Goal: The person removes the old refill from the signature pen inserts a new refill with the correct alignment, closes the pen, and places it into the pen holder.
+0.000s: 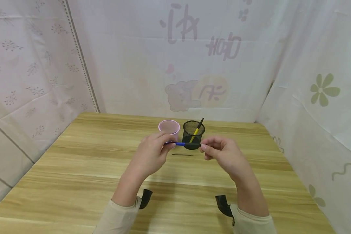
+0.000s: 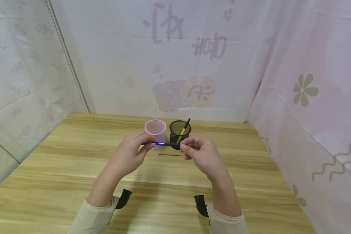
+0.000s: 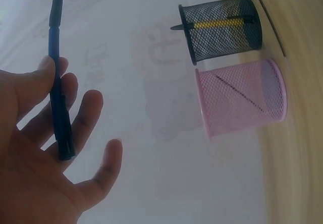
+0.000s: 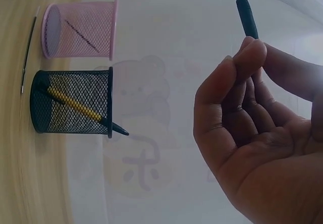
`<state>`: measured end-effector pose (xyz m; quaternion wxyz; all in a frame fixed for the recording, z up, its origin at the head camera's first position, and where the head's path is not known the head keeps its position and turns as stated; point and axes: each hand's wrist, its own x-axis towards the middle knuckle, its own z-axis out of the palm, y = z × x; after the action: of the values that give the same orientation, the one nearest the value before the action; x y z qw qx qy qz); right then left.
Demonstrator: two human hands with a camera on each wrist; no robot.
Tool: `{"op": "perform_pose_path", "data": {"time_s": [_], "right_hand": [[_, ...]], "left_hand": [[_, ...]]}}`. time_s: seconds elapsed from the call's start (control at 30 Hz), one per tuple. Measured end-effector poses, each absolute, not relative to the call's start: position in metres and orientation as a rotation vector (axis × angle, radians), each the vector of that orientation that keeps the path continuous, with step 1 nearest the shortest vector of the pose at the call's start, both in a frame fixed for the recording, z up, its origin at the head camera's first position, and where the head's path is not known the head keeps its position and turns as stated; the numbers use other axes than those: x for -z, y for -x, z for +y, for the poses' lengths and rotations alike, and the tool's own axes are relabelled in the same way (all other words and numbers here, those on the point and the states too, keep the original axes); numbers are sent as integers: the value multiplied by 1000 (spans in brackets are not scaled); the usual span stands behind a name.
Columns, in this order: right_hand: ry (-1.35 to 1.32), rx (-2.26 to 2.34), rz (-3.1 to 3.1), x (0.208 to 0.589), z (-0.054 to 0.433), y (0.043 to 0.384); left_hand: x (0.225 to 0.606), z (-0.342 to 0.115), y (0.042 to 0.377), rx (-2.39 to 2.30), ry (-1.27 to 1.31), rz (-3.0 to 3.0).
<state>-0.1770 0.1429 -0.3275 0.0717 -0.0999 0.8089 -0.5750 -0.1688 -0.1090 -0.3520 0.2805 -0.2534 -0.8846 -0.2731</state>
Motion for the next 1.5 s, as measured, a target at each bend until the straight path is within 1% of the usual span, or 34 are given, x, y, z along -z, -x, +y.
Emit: {"op": "perform_pose_path", "data": {"time_s": [0.63,1.2,1.5], "right_hand": [[275,1602,2478,330,143,175],[334,1624,2492,332,142,173],[343,1565,2503,331,143,175]], "left_hand": [[355,-110,168,750,693,-2351],[355,-110,164,785,637,-2418],[357,-111,166,785,660,-2388]]}}
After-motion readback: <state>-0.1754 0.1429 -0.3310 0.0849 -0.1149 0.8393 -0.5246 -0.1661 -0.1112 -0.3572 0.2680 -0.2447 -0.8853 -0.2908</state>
